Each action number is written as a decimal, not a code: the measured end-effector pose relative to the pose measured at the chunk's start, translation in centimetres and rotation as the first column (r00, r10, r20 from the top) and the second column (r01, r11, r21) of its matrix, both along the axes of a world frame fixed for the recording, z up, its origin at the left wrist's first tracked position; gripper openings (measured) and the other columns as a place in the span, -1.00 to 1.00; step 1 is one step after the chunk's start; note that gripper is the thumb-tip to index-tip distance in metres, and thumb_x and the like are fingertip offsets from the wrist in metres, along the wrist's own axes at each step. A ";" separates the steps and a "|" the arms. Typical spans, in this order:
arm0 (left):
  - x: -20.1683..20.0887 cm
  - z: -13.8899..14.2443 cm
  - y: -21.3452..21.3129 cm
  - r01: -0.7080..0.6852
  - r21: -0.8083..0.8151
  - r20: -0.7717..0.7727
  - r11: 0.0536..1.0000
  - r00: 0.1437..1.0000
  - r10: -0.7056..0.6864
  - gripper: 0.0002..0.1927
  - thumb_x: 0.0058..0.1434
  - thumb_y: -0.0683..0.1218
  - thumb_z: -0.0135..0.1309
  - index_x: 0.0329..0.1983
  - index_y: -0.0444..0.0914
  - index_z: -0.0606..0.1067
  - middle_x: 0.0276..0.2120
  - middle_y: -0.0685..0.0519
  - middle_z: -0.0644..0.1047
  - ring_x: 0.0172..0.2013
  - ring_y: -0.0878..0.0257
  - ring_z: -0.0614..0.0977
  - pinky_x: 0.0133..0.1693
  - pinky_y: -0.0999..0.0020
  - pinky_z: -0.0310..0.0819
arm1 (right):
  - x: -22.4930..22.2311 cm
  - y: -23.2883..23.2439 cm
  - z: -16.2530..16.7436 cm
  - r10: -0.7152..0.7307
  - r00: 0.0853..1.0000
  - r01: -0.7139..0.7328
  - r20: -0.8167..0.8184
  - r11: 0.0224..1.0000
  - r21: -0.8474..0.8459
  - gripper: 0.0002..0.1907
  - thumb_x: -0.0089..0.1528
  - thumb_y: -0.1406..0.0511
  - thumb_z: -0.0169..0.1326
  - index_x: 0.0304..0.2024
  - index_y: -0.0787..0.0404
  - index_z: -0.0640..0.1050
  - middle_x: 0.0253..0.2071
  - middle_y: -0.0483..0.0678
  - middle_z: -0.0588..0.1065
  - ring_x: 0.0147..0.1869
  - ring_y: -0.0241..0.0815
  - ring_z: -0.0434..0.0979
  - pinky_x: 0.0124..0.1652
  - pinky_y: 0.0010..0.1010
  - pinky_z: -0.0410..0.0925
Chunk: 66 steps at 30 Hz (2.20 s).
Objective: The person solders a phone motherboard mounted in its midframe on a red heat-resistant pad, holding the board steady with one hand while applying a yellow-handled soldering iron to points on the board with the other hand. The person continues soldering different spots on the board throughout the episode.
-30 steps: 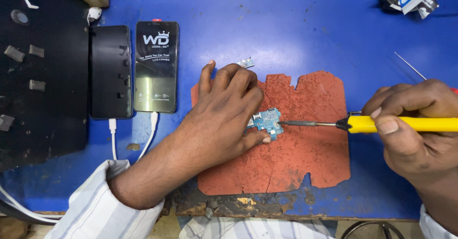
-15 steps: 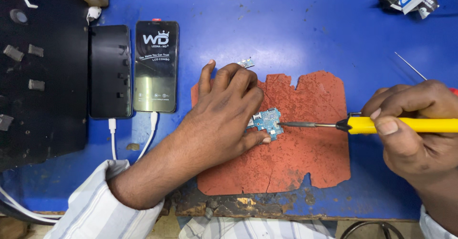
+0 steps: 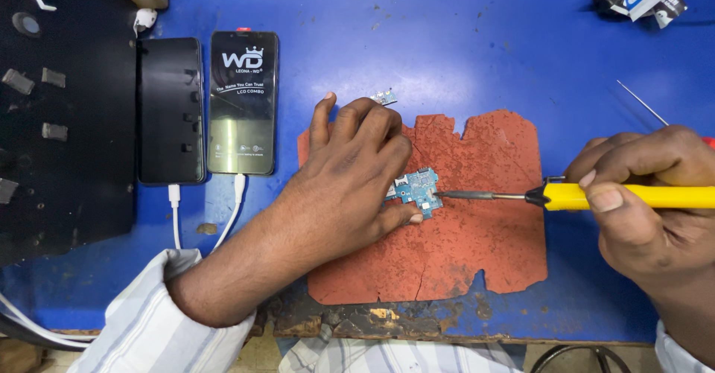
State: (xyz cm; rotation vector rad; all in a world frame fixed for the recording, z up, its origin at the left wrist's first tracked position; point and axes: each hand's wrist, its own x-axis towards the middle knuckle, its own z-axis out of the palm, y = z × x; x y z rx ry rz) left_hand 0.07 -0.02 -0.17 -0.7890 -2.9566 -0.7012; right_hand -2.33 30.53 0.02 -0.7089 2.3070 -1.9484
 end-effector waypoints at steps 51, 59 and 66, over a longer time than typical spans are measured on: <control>0.0 0.1 0.0 0.001 0.013 -0.009 1.000 1.000 -0.001 -0.25 -0.12 0.24 0.41 -0.04 -0.34 0.47 0.04 -0.14 0.34 0.23 -0.14 0.30 0.25 -0.50 0.00 | 0.3 0.1 0.2 -0.019 1.000 0.018 0.015 0.999 0.030 -0.78 0.39 0.25 0.07 -0.17 0.25 0.35 -0.45 0.05 0.46 -0.41 -0.19 0.46 -0.37 -0.45 0.38; 0.0 0.0 0.0 0.003 0.009 -0.006 1.000 1.000 -0.003 -0.25 -0.12 0.25 0.40 -0.04 -0.34 0.47 0.04 -0.15 0.35 0.22 -0.14 0.30 0.25 -0.51 -0.01 | 0.3 0.2 -0.2 -0.009 1.000 0.009 -0.004 1.000 0.001 -0.78 0.40 0.26 0.07 -0.18 0.26 0.34 -0.44 0.02 0.45 -0.41 -0.21 0.46 -0.36 -0.45 0.38; 0.0 0.1 0.0 0.002 0.017 -0.005 1.000 1.000 -0.001 -0.26 -0.12 0.23 0.41 -0.05 -0.33 0.47 0.04 -0.14 0.35 0.22 -0.14 0.30 0.25 -0.50 0.00 | 0.2 0.2 -0.4 -0.013 1.000 0.013 -0.004 1.000 -0.014 -0.80 0.39 0.28 0.07 -0.17 0.26 0.35 -0.45 0.01 0.44 -0.42 -0.21 0.45 -0.37 -0.44 0.38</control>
